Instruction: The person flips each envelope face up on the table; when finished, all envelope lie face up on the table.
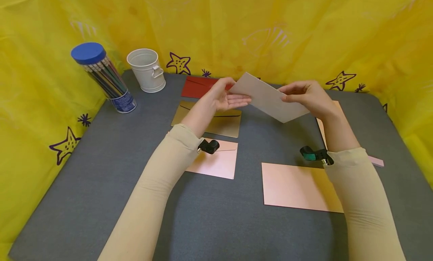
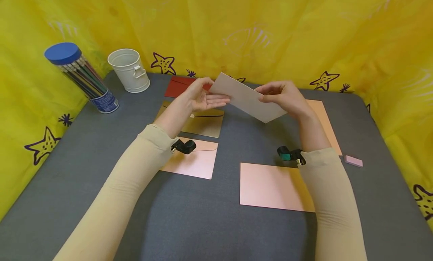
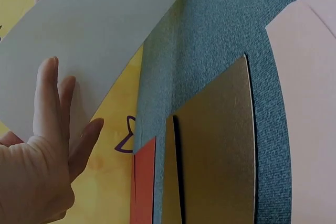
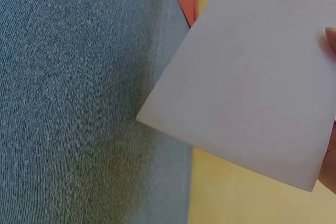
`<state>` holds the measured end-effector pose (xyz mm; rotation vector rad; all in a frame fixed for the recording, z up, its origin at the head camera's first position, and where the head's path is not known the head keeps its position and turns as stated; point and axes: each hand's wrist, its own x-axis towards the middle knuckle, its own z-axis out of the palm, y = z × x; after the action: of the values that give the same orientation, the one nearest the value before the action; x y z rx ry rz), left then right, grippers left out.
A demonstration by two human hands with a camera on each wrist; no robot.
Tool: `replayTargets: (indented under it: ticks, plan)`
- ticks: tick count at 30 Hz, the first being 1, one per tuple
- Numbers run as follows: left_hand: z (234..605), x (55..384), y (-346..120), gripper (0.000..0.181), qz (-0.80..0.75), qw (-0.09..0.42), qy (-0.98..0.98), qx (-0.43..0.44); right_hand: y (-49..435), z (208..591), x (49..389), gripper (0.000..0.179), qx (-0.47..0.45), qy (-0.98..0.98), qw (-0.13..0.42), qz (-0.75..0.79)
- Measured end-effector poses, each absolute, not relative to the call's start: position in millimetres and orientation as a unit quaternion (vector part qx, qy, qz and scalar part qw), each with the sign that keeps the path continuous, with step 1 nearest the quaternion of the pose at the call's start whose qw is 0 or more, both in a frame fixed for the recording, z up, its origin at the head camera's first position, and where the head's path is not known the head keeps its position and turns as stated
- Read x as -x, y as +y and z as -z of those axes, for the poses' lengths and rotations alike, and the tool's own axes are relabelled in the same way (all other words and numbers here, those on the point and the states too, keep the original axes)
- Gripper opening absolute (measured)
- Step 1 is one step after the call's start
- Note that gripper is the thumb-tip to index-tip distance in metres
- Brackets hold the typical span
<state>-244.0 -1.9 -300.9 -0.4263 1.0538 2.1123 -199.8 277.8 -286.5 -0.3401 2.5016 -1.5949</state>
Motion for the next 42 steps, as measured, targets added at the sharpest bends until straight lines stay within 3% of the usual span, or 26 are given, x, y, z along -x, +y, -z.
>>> replayTargets:
  ticks: [4, 7, 13, 16, 23, 33, 38, 42]
  plan:
    - [300.6, 242.7, 1.3, 0.016, -0.83, 0.343, 0.407, 0.168, 282.4, 284.0, 198.4, 0.024, 0.101, 0.847, 0.094, 0.514]
    - [300.5, 242.8, 3.6, 0.01, -0.831, 0.334, 0.408, 0.176, 284.5, 284.1, 197.7, 0.023, 0.104, 0.849, 0.105, 0.507]
    - [301.6, 243.3, 7.0, 0.043, -0.817, 0.317, 0.44, 0.193, 285.6, 290.5, 197.9, 0.021, 0.115, 0.856, 0.126, 0.488]
    - [304.2, 243.9, 8.1, 0.051, -0.796, 0.306, 0.486, 0.191, 285.3, 293.9, 199.0, 0.023, 0.109, 0.859, 0.138, 0.48]
    - [309.5, 241.5, 11.3, 0.043, -0.732, 0.305, 0.59, 0.151, 294.7, 296.5, 199.9, 0.042, 0.07, 0.879, 0.138, 0.452]
    - [315.0, 239.8, 10.3, 0.04, -0.692, 0.287, 0.655, 0.095, 322.2, 304.7, 203.2, 0.061, -0.065, 0.889, 0.118, 0.437]
    - [319.2, 241.7, 8.0, 0.041, -0.691, 0.28, 0.66, 0.094, 335.5, 309.7, 203.4, 0.079, -0.066, 0.88, 0.171, 0.438]
    - [321.8, 243.7, 5.8, 0.043, -0.692, 0.272, 0.662, 0.094, 346.9, 315.2, 205.6, 0.079, -0.053, 0.855, 0.228, 0.463]
